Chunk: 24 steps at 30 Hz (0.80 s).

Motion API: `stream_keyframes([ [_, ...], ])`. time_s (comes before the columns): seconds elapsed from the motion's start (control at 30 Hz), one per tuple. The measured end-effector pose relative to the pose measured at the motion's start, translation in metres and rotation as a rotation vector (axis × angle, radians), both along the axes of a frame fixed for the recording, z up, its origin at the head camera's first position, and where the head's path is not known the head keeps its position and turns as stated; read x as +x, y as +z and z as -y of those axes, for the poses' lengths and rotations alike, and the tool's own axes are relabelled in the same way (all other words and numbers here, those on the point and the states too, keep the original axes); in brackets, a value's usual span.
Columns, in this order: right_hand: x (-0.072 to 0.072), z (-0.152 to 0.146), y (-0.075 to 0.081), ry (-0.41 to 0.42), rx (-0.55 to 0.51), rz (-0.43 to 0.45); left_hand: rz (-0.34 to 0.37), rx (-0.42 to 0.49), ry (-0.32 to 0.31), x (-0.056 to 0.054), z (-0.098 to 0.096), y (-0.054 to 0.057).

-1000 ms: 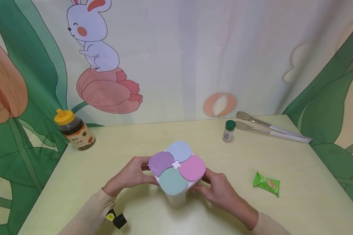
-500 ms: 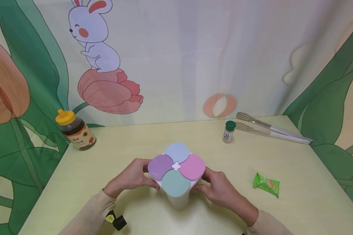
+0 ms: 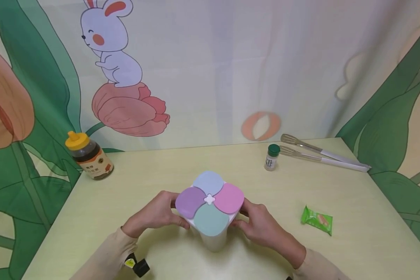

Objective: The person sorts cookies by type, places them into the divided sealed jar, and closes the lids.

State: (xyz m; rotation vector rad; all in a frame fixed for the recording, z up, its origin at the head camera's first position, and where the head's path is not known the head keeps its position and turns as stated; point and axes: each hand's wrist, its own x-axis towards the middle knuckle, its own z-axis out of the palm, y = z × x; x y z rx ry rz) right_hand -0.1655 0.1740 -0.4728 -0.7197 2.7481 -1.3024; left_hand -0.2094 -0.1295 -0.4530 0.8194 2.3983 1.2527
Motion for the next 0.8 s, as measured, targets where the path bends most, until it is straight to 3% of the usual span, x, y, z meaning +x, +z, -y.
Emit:
stream_keyframes([
  [0.33, -0.004, 0.002, -0.001, -0.006, 0.015, -0.011, -0.011, -0.03, -0.013, 0.006, -0.002, 0.005],
  [0.8, -0.007, 0.001, -0.004, -0.001, -0.009, -0.025, -0.046, -0.056, 0.007, 0.013, -0.002, 0.005],
])
